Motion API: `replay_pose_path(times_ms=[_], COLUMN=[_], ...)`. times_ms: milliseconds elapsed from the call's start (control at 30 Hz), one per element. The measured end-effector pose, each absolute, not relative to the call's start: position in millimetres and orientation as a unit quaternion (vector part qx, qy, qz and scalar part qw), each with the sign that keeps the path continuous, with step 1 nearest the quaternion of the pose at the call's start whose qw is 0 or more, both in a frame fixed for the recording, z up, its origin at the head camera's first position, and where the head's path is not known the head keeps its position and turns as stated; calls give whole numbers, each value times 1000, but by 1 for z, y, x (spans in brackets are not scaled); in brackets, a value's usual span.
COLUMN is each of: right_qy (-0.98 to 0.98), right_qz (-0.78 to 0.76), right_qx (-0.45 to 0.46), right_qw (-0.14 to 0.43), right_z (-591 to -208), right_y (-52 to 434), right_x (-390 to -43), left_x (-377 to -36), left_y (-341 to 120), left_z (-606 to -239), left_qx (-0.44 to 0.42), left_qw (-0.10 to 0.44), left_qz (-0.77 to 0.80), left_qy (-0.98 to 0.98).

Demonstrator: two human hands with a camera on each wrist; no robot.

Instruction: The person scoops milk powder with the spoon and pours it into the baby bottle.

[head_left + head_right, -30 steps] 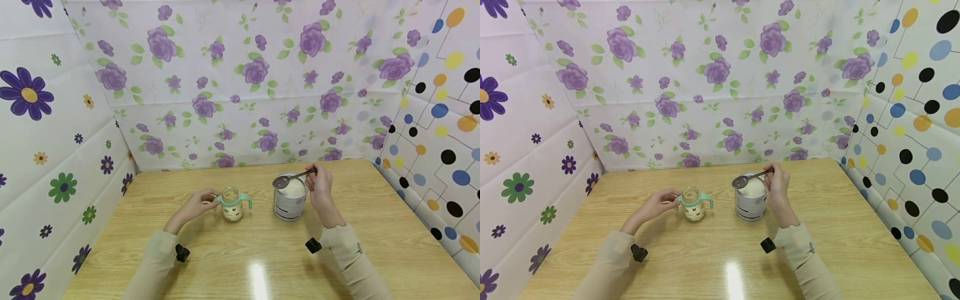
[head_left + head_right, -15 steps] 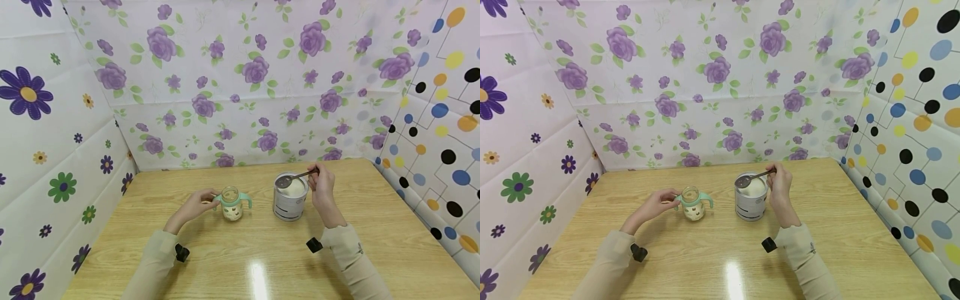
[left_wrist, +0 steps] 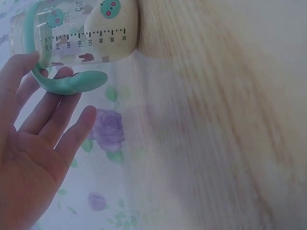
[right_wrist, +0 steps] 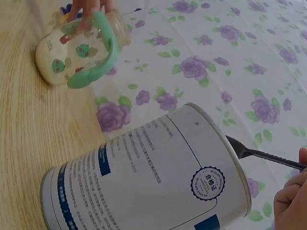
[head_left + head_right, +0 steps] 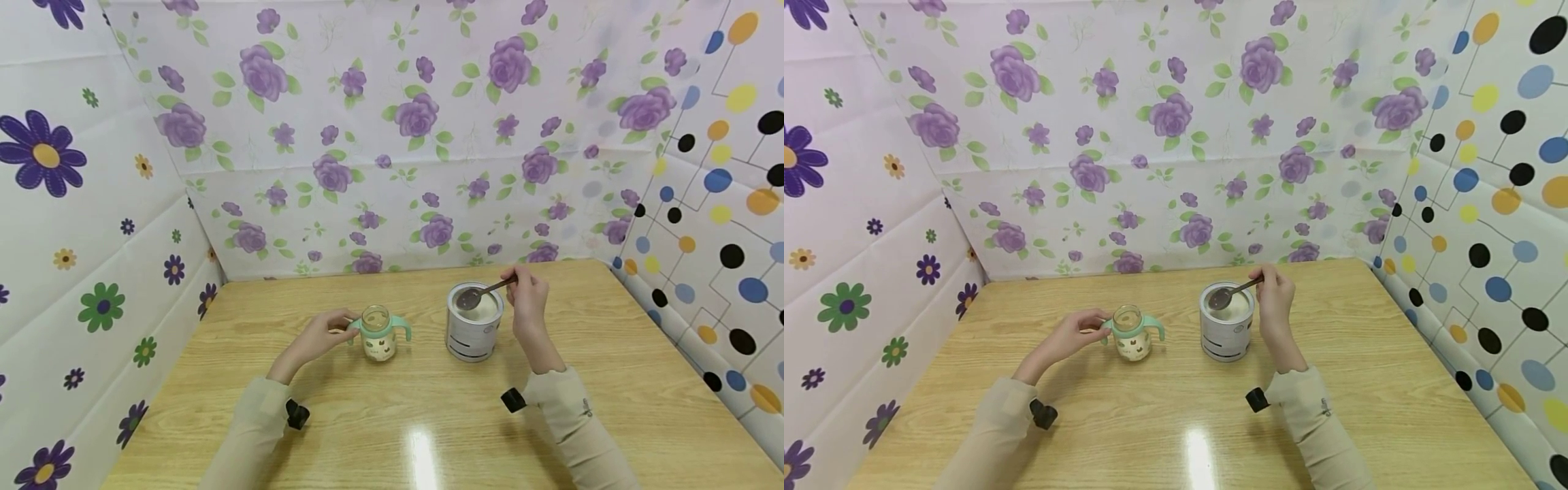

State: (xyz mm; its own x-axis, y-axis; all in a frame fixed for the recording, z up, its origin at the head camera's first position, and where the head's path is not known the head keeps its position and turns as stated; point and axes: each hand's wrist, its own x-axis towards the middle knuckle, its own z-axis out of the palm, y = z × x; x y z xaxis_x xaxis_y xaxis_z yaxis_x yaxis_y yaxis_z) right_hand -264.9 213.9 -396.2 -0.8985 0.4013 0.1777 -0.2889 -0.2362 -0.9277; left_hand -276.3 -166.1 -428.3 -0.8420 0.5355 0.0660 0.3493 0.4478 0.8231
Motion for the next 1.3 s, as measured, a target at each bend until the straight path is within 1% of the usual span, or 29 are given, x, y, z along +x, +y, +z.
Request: replay_pose_path(times_ms=[233, 400, 500, 733, 900, 1167, 1300], right_qy=[-626, -656, -680, -744, -761, -788, -800], right_qz=[728, 700, 686, 634, 612, 563, 538], right_qx=[13, 41, 54, 126, 163, 233, 256], right_qw=[279, 278, 254, 166, 138, 84, 69], right_z=[-405, -408, -408, -394, -390, -405, -405], right_y=[213, 214, 217, 221, 223, 239, 244], right_x=[-269, -268, -268, -255, -250, -261, -260], left_x=[-276, -276, -276, -277, -276, -276, -276], left_y=[-166, -167, -166, -166, -166, -166, -167], left_z=[-428, -430, -431, -431, -431, -430, -430], left_qx=[266, 268, 269, 264, 264, 263, 264], left_qw=[104, 101, 98, 92, 90, 94, 99], left_qz=[460, 458, 458, 453, 450, 454, 460], left_qy=[841, 841, 841, 846, 848, 846, 842])
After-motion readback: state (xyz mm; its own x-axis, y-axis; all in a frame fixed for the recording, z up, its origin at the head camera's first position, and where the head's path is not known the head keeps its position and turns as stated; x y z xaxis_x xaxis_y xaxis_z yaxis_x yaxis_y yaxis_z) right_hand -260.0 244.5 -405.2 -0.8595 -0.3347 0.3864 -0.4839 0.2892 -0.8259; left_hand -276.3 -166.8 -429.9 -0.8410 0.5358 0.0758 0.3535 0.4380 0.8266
